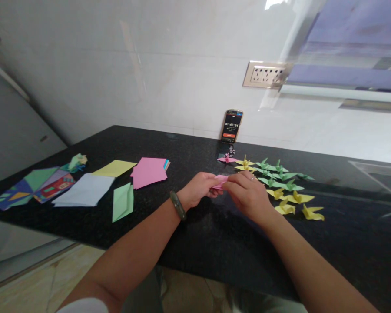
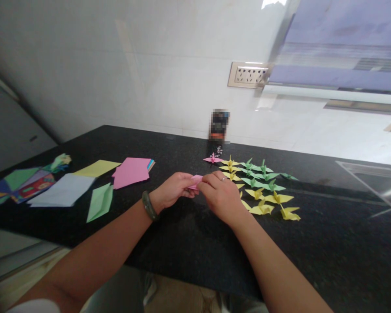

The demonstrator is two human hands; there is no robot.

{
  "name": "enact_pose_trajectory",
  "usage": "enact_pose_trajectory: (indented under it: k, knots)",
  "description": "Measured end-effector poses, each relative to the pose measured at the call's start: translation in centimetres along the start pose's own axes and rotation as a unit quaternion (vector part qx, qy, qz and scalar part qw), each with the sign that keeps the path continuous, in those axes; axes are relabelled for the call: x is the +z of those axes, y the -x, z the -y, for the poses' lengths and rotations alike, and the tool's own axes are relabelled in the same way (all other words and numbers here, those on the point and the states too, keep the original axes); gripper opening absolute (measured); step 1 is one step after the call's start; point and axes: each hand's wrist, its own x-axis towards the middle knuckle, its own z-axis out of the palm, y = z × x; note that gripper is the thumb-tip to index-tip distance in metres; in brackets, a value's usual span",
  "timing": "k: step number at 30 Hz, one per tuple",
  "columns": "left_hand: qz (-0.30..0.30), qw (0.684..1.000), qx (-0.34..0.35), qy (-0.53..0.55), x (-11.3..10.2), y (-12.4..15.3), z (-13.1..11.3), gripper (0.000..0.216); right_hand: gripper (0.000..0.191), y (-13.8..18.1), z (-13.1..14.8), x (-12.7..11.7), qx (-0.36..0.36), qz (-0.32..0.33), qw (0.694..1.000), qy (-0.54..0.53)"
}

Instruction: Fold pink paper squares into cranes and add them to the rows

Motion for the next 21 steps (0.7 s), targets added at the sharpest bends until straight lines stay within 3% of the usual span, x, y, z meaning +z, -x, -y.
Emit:
enact_pose_trajectory:
  k: [11, 21]
  knots:
    - [-0.003, 0.999, 0.039, -0.018, 0.2, -0.3, 0.6, 0.035, 0.021, 0.1, 0.3, 0.6, 0.066, 0.061, 0.996, -0.011]
    - [0.014, 0.998, 0.039, -0.055, 0.4, -0.4, 1.0, 0.035, 0.012, 0.4, 0.0, 1.0, 0.199, 0.056, 0.968, -0.142]
